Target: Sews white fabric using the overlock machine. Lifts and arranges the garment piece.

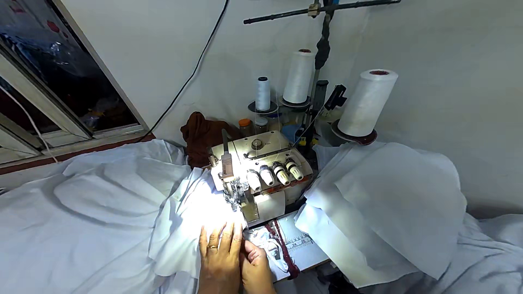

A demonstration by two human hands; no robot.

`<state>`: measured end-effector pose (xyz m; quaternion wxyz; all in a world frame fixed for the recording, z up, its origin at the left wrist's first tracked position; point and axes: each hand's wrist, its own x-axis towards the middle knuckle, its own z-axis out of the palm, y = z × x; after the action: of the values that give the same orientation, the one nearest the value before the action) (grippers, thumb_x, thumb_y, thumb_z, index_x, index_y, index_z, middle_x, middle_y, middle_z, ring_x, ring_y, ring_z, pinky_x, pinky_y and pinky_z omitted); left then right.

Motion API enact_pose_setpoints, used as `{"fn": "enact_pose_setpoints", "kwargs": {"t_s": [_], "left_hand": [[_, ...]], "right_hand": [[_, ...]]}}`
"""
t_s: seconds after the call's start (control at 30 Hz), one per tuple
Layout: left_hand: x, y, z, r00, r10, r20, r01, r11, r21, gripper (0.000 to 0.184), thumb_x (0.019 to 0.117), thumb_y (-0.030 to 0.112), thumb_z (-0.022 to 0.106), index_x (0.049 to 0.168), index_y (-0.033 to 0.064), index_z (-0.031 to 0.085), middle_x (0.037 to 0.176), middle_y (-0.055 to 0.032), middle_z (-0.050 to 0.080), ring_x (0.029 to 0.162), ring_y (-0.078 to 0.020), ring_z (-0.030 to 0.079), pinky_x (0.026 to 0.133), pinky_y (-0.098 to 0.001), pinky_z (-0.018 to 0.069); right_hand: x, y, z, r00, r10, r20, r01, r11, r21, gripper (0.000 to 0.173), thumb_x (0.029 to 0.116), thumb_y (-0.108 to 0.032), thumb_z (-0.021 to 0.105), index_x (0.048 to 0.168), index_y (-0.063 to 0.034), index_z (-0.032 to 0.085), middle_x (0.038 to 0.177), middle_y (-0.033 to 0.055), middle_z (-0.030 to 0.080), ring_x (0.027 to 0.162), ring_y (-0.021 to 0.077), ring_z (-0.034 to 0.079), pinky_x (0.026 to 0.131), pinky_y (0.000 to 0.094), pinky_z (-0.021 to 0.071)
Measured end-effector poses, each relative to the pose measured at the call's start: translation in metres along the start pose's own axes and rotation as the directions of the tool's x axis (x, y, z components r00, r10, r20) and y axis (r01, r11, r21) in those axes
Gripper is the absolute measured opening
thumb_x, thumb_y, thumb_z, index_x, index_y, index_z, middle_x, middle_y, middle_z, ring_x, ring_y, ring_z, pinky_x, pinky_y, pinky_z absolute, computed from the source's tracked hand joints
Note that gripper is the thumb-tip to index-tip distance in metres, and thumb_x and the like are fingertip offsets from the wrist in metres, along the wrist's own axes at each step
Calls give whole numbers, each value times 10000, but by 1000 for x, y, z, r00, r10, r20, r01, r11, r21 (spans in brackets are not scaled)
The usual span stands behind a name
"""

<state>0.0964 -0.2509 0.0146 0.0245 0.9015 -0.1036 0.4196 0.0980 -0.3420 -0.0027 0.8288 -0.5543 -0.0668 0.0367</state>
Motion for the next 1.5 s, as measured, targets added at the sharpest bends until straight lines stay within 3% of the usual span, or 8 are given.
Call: {"fn": "enact_pose_setpoints", "kwargs": {"t_s": [0.17, 0.43, 0.6, 0.9, 1.07, 1.23, 1.43, 1.5], "left_hand": [[19, -25, -1, 995, -76, 60, 88, 973, -214, 364, 906, 89, 466, 1100, 71, 774, 1156, -113, 745, 1118, -365, 688, 996, -670, 437], [53, -69, 1, 942, -277, 191, 331, 861, -385, 236, 975, 41, 536, 1059, 11, 754, 1143, -122, 737, 1195, -290, 653, 1048, -472, 492], [21, -65, -12, 922, -382, 64, 380, 862, -336, 347, 933, 19, 430, 1085, -43, 736, 1179, -170, 731, 1171, -334, 675, 1021, -493, 515], [-54, -29, -40, 906, -422, 27, 383, 790, -478, 326, 974, 30, 467, 1176, -98, 689, 1228, -229, 695, 1234, -297, 638, 1090, -390, 475], [-72, 1, -49, 920, -380, 96, 368, 751, -548, 300, 953, -37, 493, 1172, -119, 679, 1226, -255, 685, 1223, -333, 632, 1096, -415, 463], [-86, 26, -45, 945, -282, 163, 324, 760, -564, 261, 922, -67, 529, 1120, -129, 686, 1188, -279, 685, 1193, -404, 634, 1078, -474, 468], [-90, 18, -39, 932, -202, 302, 345, 753, -560, 292, 961, 0, 554, 1206, -74, 694, 1204, -212, 711, 1154, -362, 675, 1042, -485, 505], [-91, 6, -38, 906, -256, 338, 412, 720, -558, 283, 960, 13, 569, 1195, -86, 690, 1135, -206, 730, 1070, -345, 704, 987, -469, 538]], "right_hand": [[-1, 20, -8, 994, 42, 101, -19, 976, -217, 162, 937, -16, 546, 949, 14, 705, 753, -8, 644, 654, -9, 561, 640, 199, 484], [-6, 27, -14, 964, -98, 249, 172, 940, -294, 197, 969, -45, 555, 1026, 34, 726, 880, 82, 733, 773, 61, 680, 747, 244, 564], [-7, 32, -14, 953, -146, 265, 226, 925, -305, 196, 969, -45, 562, 1024, 29, 735, 875, 82, 732, 777, 65, 677, 749, 244, 559], [-10, 30, -10, 962, -39, 271, 105, 967, -233, 206, 1007, -60, 522, 1074, 40, 689, 824, 43, 713, 690, 72, 685, 661, 248, 598], [-12, 21, -7, 971, -92, 222, 135, 973, -188, 245, 1005, -132, 570, 1126, 40, 695, 1007, 82, 684, 799, 58, 661, 694, 214, 571], [-8, 5, -8, 971, -153, 183, 180, 974, -140, 200, 985, -98, 573, 1013, 21, 731, 961, 43, 690, 870, 41, 645, 792, 203, 549], [16, -13, -23, 954, -45, -297, 81, 991, 107, 285, 1039, -24, 435, 834, -9, 633, 766, 23, 647, 728, 77, 638, 717, 240, 560], [13, -19, -33, 949, -23, -314, 62, 992, 112, 291, 1041, -12, 445, 824, -5, 639, 753, 26, 648, 701, 73, 633, 692, 227, 559]]}}
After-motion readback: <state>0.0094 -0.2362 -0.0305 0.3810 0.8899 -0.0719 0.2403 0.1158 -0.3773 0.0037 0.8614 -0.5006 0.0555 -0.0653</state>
